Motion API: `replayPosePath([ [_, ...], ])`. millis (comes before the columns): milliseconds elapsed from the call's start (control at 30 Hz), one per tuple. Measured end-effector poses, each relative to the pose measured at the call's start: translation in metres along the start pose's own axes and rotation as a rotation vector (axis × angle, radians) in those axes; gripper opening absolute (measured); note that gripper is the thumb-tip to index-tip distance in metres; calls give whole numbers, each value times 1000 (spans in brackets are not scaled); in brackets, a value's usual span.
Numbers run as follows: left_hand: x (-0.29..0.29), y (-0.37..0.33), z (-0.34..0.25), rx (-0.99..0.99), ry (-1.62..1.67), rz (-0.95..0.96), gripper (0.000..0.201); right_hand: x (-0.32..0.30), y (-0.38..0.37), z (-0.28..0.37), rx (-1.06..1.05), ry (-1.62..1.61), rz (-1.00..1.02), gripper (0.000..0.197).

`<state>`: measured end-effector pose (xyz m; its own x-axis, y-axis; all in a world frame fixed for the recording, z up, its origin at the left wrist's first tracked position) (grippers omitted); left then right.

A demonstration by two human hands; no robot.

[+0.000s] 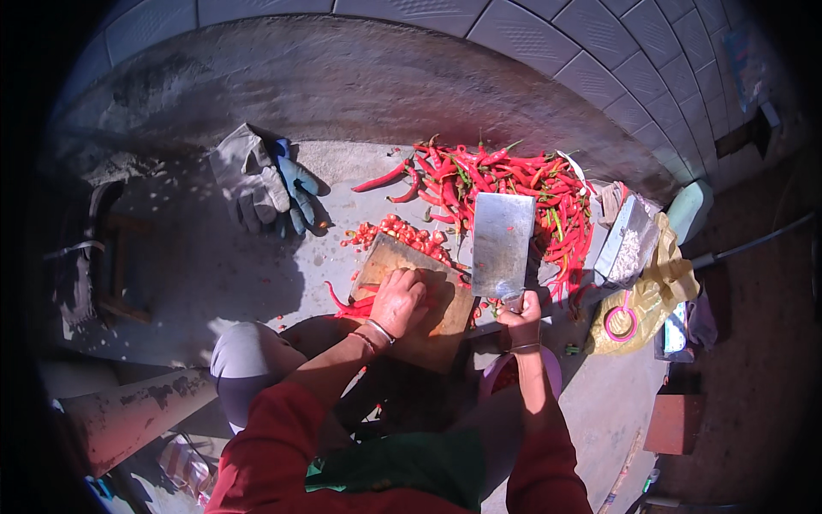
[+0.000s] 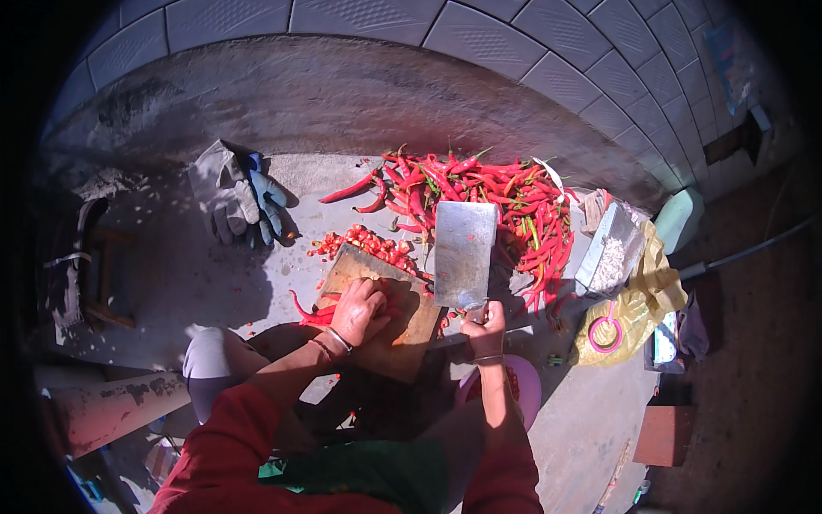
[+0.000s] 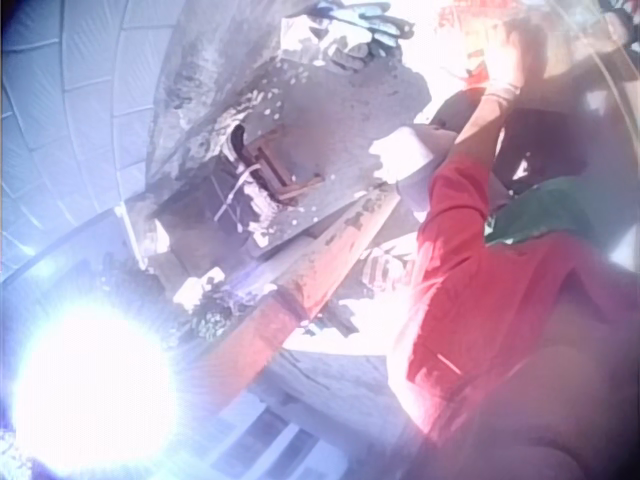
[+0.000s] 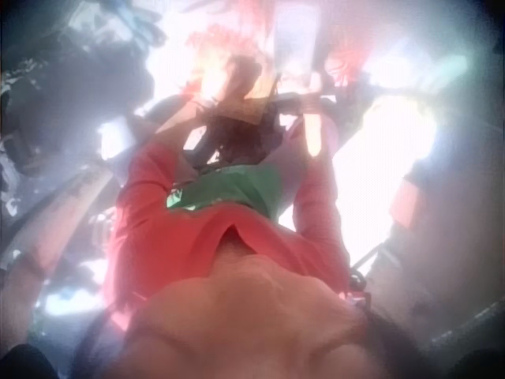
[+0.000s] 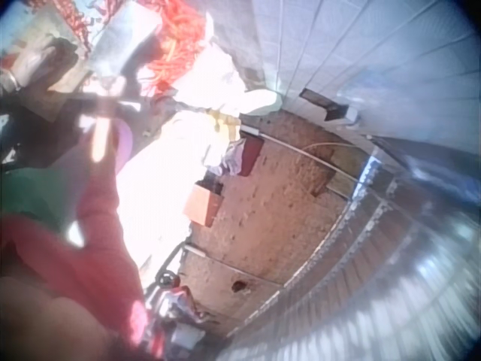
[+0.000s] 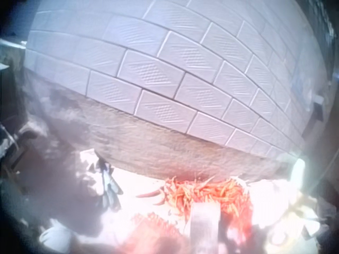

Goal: The person picks up chili peppers from a pile, removes their stems by hand, and then chops them into small pieces on a wooden board using a cleaver.

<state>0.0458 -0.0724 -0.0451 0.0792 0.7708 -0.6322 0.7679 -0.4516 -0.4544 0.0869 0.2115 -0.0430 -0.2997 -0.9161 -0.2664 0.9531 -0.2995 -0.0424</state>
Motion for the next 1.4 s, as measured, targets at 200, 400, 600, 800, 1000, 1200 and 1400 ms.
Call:
replayPosePath([
  [200, 5, 3, 4, -24, 27, -30, 31, 51, 17, 86, 328, -62, 170, 18],
  [400, 3, 0, 1, 5, 14, -56, 29, 72, 27, 77, -153, 849, 196, 30],
  [600, 4, 2, 3, 32, 49, -171, 14, 88, 33, 79, -136, 1011, 329, 30],
  [800, 14, 9, 15, 99, 204, -137, 11, 88, 51, 73, -238, 1057, 313, 28],
  [1000, 12, 8, 20, 132, 172, -56, 13, 100, 52, 64, -114, 1151, 392, 37],
  [1200, 2, 5, 12, 75, 141, 42, 14, 99, 47, 95, -84, 1147, 433, 20],
  [1400, 6, 2, 14, 93, 120, 17, 14, 101, 56, 124, -114, 1191, 468, 22],
])
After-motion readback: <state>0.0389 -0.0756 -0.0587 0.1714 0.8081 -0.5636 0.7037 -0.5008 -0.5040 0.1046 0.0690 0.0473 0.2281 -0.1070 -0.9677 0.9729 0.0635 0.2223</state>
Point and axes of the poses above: each hand's wrist, its own y-axis away from the middle knuckle, its own x-axis out of the palm, z = x × y, the point moved 2 cm from there along -y, towards the middle knuckle, and after that the axes turned 4 degrees about x, right-handed, at the moved point
